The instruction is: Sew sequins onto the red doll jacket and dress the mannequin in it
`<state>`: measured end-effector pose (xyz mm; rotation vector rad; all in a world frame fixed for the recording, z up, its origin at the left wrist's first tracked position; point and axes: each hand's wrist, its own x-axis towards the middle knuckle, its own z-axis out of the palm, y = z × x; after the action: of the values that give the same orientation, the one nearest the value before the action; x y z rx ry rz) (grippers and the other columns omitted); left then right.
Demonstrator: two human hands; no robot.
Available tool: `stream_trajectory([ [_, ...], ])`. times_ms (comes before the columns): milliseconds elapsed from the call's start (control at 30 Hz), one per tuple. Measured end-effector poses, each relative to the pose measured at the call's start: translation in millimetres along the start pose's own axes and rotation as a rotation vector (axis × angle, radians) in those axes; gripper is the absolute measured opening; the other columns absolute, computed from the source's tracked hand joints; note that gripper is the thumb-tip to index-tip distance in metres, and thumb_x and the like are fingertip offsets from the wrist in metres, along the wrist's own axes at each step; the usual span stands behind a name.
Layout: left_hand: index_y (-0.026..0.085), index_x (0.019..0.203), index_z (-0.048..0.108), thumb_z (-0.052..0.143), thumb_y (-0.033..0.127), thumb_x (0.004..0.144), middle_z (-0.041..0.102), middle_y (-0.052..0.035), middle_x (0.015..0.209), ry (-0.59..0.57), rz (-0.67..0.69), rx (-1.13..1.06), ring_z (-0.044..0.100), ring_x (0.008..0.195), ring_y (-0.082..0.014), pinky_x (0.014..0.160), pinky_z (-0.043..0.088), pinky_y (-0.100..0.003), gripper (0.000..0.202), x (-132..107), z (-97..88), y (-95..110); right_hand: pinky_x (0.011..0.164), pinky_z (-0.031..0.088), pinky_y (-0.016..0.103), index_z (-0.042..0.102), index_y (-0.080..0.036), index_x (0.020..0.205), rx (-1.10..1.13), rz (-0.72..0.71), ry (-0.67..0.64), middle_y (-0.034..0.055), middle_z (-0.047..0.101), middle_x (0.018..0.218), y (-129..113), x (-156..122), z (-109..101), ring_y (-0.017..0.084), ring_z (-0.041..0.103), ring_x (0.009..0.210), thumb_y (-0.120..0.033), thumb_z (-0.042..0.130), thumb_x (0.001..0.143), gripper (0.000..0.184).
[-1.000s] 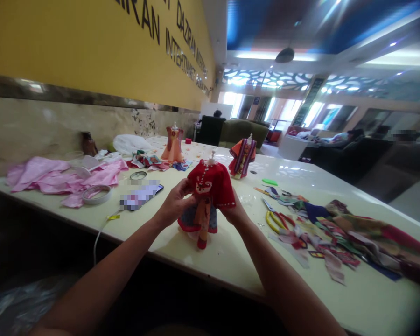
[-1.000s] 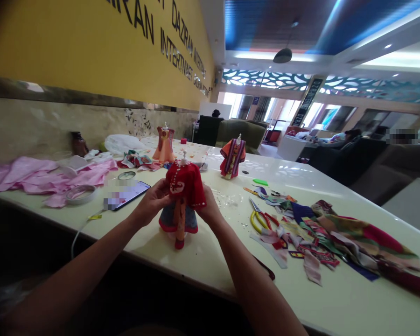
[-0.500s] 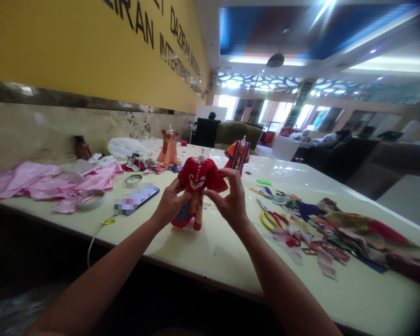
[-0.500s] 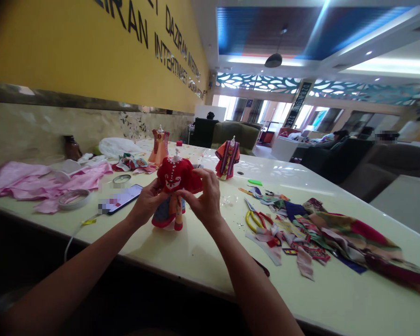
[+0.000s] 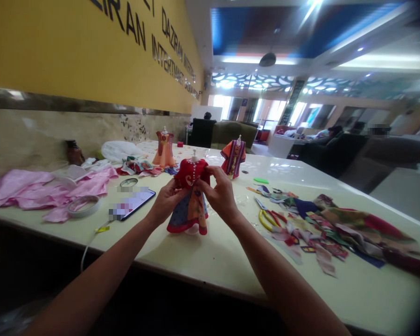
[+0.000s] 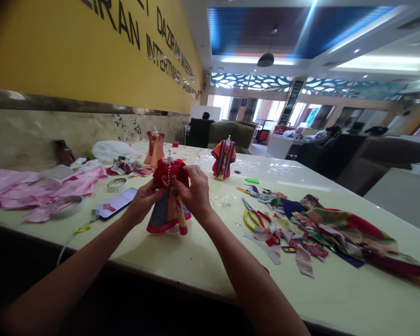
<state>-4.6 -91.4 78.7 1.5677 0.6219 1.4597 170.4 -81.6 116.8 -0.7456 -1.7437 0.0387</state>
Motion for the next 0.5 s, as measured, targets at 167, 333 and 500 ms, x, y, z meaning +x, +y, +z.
stream_trajectory([
  [167, 0.018, 0.119, 0.062, 0.068, 0.035, 0.084, 0.071, -0.0079, 0.108, -0.037, -0.019, -0.001, 0.066, 0.099, -0.0249, 0.086, 0.053, -0.036, 0.039, 3.0, -3.3, -1.3, 0.083, 0.047, 0.04, 0.058, -0.022, 0.098, 0.032, 0.001, 0.012, 0.0067, 0.064, 0.097, 2.7, 0.7, -0.7, 0.023, 0.06, 0.092, -0.028, 0.064, 0.084, 0.017],
  [333, 0.018, 0.118, 0.064, 0.07, 0.035, 0.083, 0.069, -0.0083, 0.115, -0.015, -0.042, -0.011, 0.064, 0.104, -0.0258, 0.089, 0.051, -0.036, 0.039, 5.5, -4.1, -3.3, 0.083, 0.047, 0.04, 0.059, -0.023, 0.097, 0.037, 0.025, -0.007, 0.0056, 0.064, 0.096, 3.9, -0.5, -2.0, 0.022, 0.059, 0.092, -0.032, 0.064, 0.086, 0.016],
  [500, 0.018, 0.117, 0.064, 0.072, 0.036, 0.081, 0.069, -0.0086, 0.114, -0.008, -0.057, -0.038, 0.064, 0.103, -0.026, 0.088, 0.052, -0.036, 0.041, 9.0, -4.3, -9.0, 0.081, 0.048, 0.037, 0.06, -0.021, 0.098, 0.08, 0.025, -0.04, 0.0055, 0.063, 0.095, 5.3, -0.3, -6.4, 0.02, 0.059, 0.089, -0.032, 0.062, 0.087, 0.015],
])
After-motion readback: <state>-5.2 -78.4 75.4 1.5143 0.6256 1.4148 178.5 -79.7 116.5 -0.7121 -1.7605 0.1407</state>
